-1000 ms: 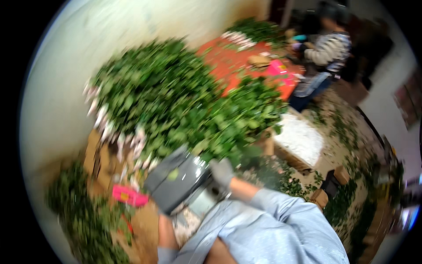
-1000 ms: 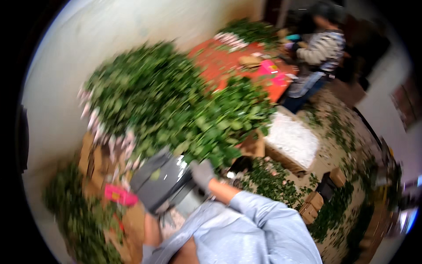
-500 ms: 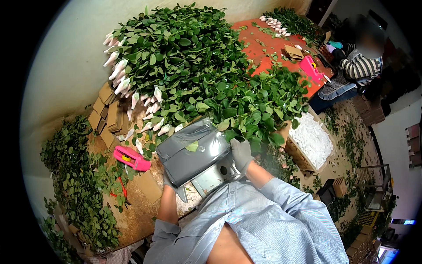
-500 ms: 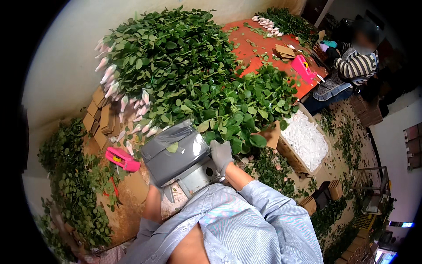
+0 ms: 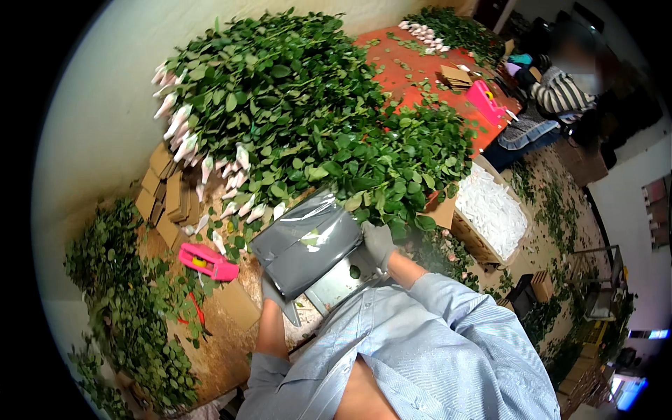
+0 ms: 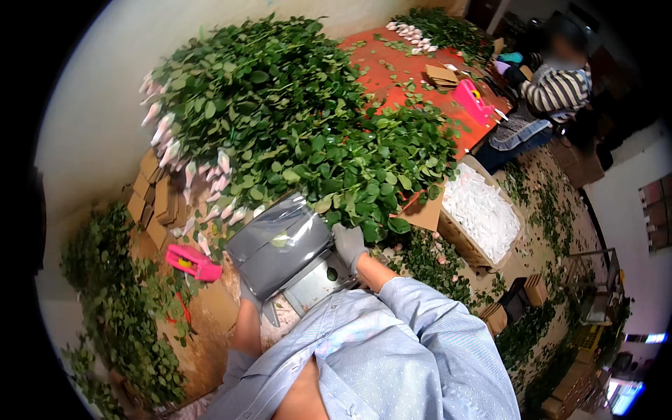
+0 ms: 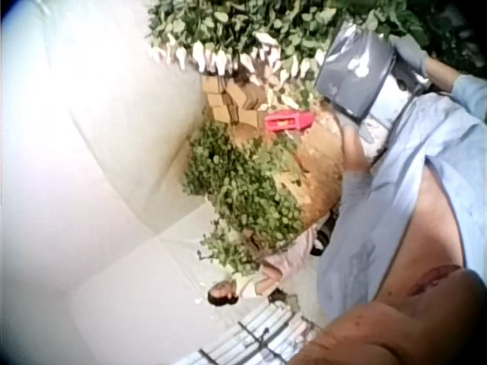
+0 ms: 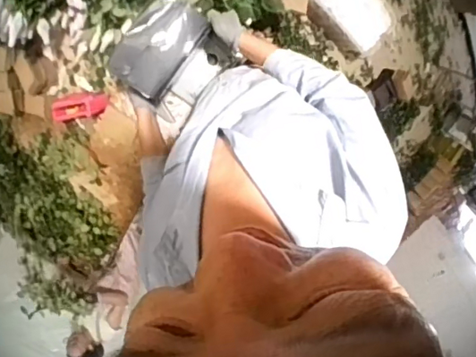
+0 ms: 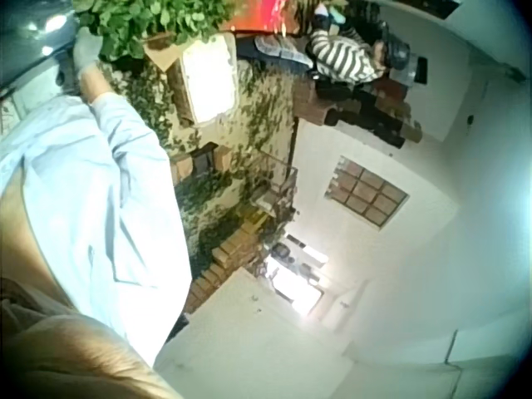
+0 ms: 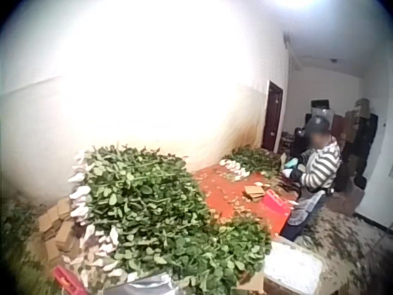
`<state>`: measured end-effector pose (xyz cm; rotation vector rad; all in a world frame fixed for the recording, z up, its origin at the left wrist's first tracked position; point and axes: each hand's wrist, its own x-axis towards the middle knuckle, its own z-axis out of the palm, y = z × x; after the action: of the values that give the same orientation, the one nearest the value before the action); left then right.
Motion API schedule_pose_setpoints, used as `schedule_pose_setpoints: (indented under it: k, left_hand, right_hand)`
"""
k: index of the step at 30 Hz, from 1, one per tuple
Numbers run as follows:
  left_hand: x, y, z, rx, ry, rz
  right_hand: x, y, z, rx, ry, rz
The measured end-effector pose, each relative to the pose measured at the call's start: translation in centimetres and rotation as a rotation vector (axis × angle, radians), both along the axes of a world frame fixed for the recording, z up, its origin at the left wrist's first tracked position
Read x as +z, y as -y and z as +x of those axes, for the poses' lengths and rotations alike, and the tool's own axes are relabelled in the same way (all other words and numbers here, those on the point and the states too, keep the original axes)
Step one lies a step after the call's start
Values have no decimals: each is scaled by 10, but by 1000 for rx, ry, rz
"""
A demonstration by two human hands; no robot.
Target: The person arranges white flowers with green leaves into small cardboard boxes. They place the boxes into a metal tray, cover them with a plastic sheet, and seal the package using a handheld heat sealer.
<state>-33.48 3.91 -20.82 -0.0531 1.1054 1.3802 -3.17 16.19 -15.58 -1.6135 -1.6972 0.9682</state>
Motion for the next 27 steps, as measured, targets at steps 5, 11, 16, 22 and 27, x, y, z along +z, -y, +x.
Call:
schedule_pose_setpoints:
  k: [5, 11, 16, 22, 27]
  left_hand:
    - [22, 9, -6, -2, -196, -44]
    - [37, -26, 20, -89, -414, -79]
    - [46, -54, 34, -93, -548, -115]
    - [56, -84, 51, -64, -670, -200]
    - [59, -87, 68, -29, -766, -336]
  right_hand:
    - [27, -3, -22, -86, -457, -142]
    - [15, -20, -6, 6, -293, -328]
    - [62, -8, 36, 185, -224, -594]
    - [179, -104, 164, 652, -289, -431]
    - [139, -347, 271, -98, -184, -15]
